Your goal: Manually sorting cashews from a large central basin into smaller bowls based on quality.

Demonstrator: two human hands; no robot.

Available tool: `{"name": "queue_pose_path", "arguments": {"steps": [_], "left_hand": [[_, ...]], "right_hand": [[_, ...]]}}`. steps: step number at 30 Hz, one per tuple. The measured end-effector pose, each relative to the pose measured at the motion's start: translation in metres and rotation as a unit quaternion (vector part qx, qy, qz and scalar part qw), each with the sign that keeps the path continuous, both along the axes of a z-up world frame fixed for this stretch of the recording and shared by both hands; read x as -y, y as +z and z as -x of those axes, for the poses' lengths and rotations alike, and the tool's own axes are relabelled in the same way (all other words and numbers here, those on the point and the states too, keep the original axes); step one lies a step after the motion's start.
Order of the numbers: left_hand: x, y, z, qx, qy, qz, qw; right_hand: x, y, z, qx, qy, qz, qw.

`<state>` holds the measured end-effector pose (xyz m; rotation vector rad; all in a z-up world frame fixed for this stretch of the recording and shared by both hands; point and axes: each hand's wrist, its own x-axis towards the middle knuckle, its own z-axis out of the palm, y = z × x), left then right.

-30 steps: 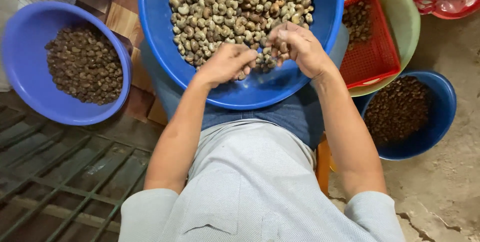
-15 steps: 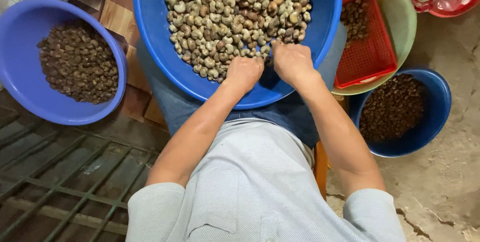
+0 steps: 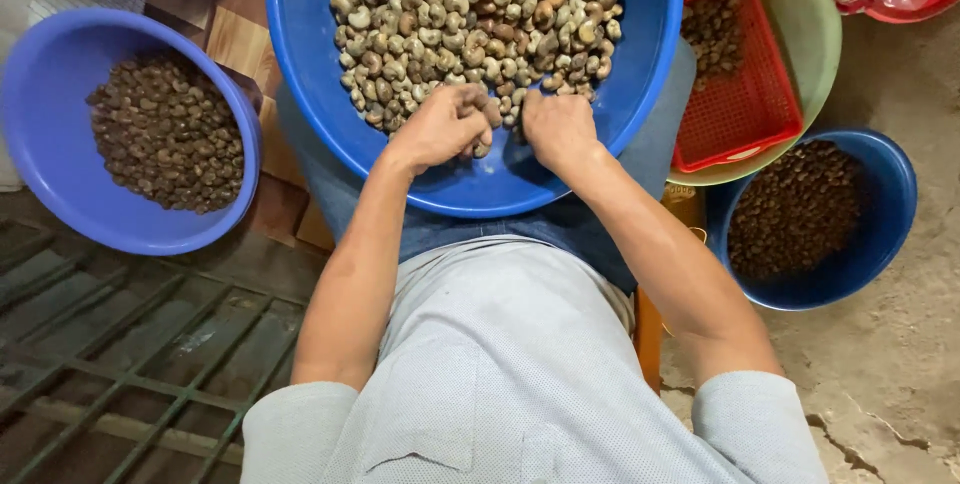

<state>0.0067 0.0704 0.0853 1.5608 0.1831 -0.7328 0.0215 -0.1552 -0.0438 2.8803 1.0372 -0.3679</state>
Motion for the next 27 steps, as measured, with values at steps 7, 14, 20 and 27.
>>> {"name": "queue_pose_path", "arguments": {"steps": [7,14,20,27], "left_hand": [[0.029,-0.051,0.007,0.102,-0.204,-0.256,0.939],[0.066,-0.120,0.025,0.361,-0.280,-0.424,0.782],[0.067,-0.142,0.026,0.392,-0.279,-0.410,0.775],[0.072,-0.117,0.027,0.360,-0.294,-0.398,0.790]], "right_hand": [[0.003,0.014,-0.004,-0.012,-0.020,0.032,0.999],[0.008,0.038,-0.018,-0.084,-0.070,0.071,0.991],[0.016,0.134,-0.051,-0.333,-0.230,-0.194,0.894],[0.028,0.153,-0.064,-0.544,-0.361,-0.589,0.476]]}}
